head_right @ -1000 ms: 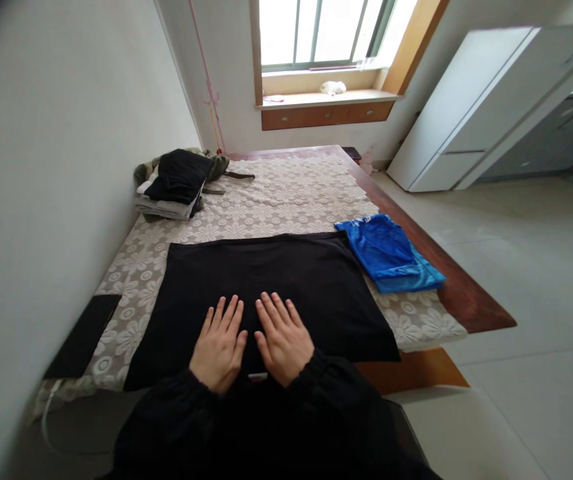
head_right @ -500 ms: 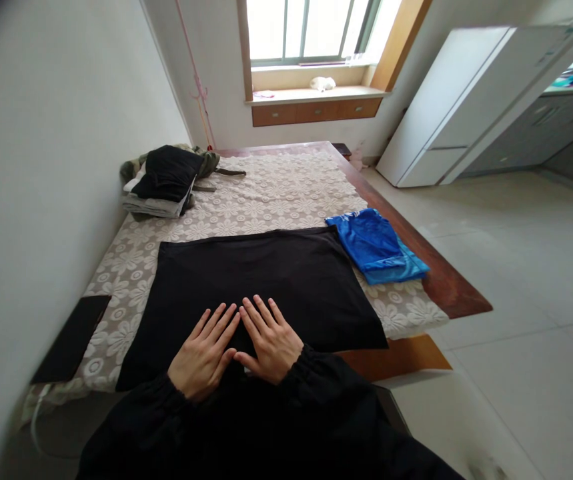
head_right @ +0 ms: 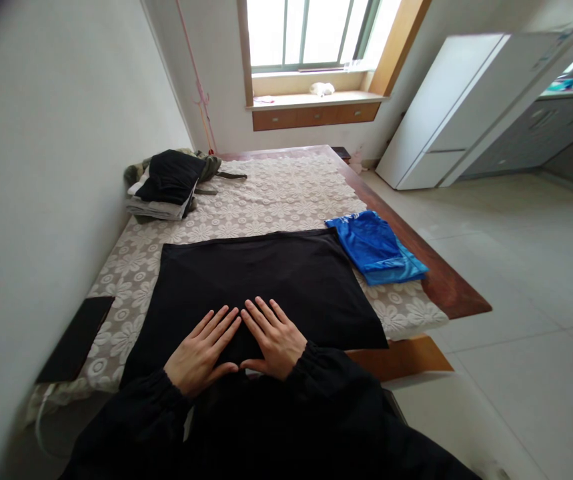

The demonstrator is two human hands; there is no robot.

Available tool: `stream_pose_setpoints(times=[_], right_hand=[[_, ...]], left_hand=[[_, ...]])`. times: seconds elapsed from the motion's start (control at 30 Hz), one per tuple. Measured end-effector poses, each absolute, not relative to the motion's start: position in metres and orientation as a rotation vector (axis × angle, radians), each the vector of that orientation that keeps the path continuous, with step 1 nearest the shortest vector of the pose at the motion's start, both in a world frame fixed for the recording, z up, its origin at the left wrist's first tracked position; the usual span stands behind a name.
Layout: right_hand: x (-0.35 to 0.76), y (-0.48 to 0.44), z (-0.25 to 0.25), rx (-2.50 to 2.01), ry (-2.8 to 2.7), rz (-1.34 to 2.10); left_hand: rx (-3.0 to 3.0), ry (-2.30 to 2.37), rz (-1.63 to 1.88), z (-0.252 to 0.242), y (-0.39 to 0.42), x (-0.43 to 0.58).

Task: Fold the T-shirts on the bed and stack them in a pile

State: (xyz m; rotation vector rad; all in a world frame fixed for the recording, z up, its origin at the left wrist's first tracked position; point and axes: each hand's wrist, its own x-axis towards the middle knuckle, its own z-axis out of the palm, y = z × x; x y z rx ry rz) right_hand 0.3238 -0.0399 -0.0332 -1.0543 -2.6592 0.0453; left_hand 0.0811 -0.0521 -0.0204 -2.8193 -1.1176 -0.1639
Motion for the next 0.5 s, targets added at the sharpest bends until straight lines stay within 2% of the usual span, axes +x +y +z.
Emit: stream_pose_setpoints(times=[0.5], right_hand=[[0.423, -0.036, -0.036, -1.104, -2.64, -0.098]], left_hand=[[-2.784, -1.135, -0.166, -0.014, -0.055, 0.054]])
